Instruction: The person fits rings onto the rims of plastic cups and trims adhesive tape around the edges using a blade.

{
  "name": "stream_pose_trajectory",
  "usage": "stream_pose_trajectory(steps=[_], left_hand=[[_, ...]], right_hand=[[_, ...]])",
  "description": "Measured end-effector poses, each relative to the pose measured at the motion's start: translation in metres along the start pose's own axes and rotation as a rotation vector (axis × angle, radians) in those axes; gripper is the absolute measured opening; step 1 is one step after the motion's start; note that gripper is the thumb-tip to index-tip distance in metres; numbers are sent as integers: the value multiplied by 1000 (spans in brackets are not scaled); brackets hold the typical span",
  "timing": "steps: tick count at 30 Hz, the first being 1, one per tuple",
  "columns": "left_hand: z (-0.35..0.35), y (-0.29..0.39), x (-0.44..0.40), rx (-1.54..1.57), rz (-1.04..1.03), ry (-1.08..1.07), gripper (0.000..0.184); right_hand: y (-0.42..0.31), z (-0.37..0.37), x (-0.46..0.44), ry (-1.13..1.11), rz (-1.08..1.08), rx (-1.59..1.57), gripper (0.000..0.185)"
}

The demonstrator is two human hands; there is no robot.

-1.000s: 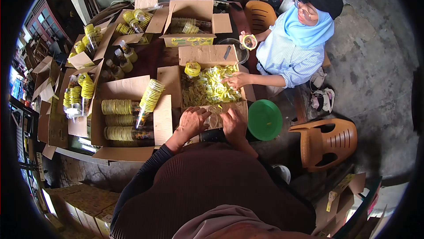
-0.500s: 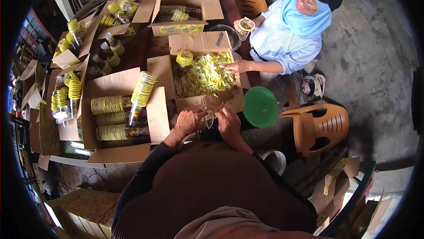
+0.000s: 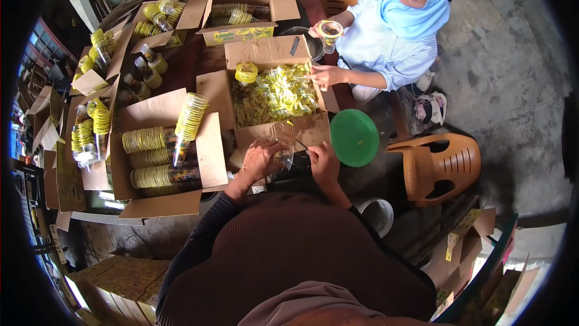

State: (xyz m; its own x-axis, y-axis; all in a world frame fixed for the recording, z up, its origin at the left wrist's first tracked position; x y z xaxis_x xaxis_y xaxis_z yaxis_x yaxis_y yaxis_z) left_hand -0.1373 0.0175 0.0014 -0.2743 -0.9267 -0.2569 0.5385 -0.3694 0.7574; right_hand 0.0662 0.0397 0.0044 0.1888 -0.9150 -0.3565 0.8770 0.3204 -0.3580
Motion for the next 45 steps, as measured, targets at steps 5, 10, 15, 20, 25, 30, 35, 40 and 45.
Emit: stream_pose_trajectory(steps=[5,10,15,20,25,30,35,40,45], left_hand=[[-13,20,-4,15,38,23,51],[-38,41,-11,200,-35,67,54],[-74,41,2,911,274,278,60],[-93,53,9,813,219,360,62],[-100,68,17,801,251,410,60],[-83,96,30,429,309,567,64],[-98,56,84,182,404,725,69],[-132,-19,216,309,1142,613,82],[-120,-2,226,387,1038,992,81]], right_hand=[[0,32,1,42,163,-28,6],[31,43,8,-41,150,-13,9],[65,54,14,-42,1,-305,11],[73,67,13,-129,23,-645,12],[88,56,17,-286,183,-705,12],[127,41,14,-280,0,-807,13],[139,39,19,-337,61,-714,13],[138,34,31,-405,151,-639,12],[145,28,37,-448,206,-633,12]])
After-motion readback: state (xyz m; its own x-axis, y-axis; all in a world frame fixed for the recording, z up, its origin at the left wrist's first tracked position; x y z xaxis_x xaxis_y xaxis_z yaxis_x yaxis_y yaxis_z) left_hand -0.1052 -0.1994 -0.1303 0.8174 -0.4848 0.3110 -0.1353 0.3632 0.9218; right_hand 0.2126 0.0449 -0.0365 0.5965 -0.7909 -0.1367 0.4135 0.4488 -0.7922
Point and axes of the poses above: each hand's wrist, its own x-axis away from the middle knuckle, its own z-axis out of the back of the hand, y = z × x, the point moved 3 cm from there along -x, towards the middle knuckle, and after that the axes turned 14 degrees about x, right-handed, at the moved point
